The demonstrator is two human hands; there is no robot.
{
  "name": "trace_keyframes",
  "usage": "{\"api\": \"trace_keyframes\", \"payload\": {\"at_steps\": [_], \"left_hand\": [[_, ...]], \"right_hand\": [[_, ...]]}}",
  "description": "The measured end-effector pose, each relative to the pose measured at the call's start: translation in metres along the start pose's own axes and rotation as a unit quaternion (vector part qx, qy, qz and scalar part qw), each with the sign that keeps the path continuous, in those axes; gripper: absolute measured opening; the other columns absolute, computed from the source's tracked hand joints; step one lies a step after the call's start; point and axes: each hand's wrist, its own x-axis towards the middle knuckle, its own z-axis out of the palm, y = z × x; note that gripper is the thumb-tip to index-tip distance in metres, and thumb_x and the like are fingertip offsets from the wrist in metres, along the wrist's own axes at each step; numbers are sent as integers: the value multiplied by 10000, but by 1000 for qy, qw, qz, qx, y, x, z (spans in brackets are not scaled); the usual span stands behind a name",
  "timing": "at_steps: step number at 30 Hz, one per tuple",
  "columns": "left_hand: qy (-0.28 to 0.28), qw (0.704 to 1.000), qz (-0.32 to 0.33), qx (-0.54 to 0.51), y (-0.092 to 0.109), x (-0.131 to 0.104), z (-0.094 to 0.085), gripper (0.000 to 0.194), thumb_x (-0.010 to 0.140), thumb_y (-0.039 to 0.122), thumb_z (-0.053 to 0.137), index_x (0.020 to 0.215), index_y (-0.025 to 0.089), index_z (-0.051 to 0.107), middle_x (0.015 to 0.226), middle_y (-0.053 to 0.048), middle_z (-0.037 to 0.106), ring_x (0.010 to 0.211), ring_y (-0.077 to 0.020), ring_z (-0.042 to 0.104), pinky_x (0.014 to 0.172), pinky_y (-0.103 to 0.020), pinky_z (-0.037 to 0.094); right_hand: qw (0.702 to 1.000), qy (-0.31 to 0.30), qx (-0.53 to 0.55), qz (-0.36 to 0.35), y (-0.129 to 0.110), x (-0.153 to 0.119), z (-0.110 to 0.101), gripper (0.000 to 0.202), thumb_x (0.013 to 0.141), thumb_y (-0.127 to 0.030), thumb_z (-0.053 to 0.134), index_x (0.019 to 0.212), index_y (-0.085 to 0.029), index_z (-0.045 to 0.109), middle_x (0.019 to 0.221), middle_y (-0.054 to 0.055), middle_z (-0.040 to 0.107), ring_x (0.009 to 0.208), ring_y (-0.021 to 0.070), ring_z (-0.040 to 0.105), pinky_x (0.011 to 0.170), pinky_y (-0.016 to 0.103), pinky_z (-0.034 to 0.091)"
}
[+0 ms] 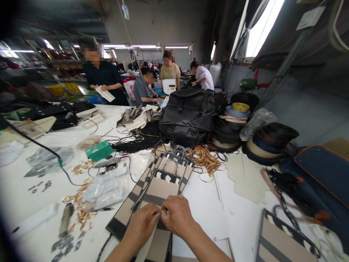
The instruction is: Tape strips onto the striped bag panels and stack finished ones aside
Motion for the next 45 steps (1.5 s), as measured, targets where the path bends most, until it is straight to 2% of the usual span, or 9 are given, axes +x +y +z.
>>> {"api": "trace_keyframes", "payload": {"at_steps": [4, 8, 13, 18, 26, 30, 37, 41, 45], "left_hand": [[20, 1000, 20, 13, -14, 10, 11, 247, 996, 238, 435, 830, 225, 618, 805, -24, 629, 738, -179, 634, 679, -275, 419], [-30, 999, 23, -29, -25, 10, 24, 210, 983, 236, 469, 834, 236, 616, 820, -20, 637, 782, -185, 637, 693, -268, 422], [-30, 979, -113, -167, -49, 9, 44, 268, 968, 354, 525, 752, 214, 601, 784, -17, 595, 741, -175, 602, 685, -262, 438], [-13, 957, -173, -232, -70, 14, 53, 355, 928, 471, 561, 689, 210, 595, 736, -2, 555, 721, -180, 564, 677, -273, 427], [-14, 947, -208, -245, -74, 18, 58, 460, 891, 594, 550, 647, 206, 580, 710, -4, 547, 690, -175, 531, 660, -272, 423], [-47, 935, -225, -271, -77, 20, 57, 469, 892, 627, 516, 682, 210, 571, 689, 10, 515, 678, -173, 508, 647, -271, 419], [-83, 922, -215, -310, -83, 18, 51, 243, 826, 441, 619, 771, 205, 604, 737, 10, 603, 725, -178, 570, 687, -276, 451], [-56, 908, -239, -340, -77, 17, 49, 241, 790, 359, 640, 967, 197, 670, 852, -27, 713, 839, -213, 661, 787, -318, 508], [-49, 913, -229, -333, -57, 18, 39, 253, 851, 417, 622, 937, 198, 715, 926, -50, 759, 899, -234, 687, 844, -336, 518]], "right_hand": [[990, 12, 131, 51, 23, 16, 17, 153, 807, -175, 578, 707, -227, 682, 711, -17, 669, 675, 138, 596, 665, 259, 360], [947, 89, 270, 148, 78, 46, 29, 173, 838, -294, 597, 717, -207, 686, 688, -5, 651, 653, 161, 588, 638, 260, 406], [916, 182, 278, 227, 154, 94, 28, 284, 847, -447, 591, 856, -193, 716, 859, 49, 708, 813, 221, 628, 768, 319, 464], [902, 231, 269, 249, 187, 129, 38, 322, 815, -501, 614, 850, -207, 739, 906, 54, 703, 860, 234, 617, 824, 345, 456], [883, 274, 259, 279, 202, 141, 60, 290, 747, -492, 690, 816, -215, 737, 836, 31, 624, 781, 205, 567, 783, 338, 465], [852, 307, 279, 320, 210, 143, 68, 490, 709, -521, 725, 1055, -177, 677, 945, 56, 645, 759, 189, 581, 758, 338, 497], [830, 295, 334, 334, 217, 151, 55, 565, 737, -635, 649, 1022, -147, 661, 719, 39, 696, 681, 210, 647, 644, 319, 508], [838, 295, 316, 332, 195, 132, 34, 579, 781, -637, 605, 1086, -149, 674, 879, 87, 735, 823, 244, 662, 748, 358, 513], [872, 227, 319, 293, 132, 80, 25, 438, 802, -539, 649, 1040, -178, 719, 957, 81, 737, 864, 237, 648, 797, 348, 506]]}}
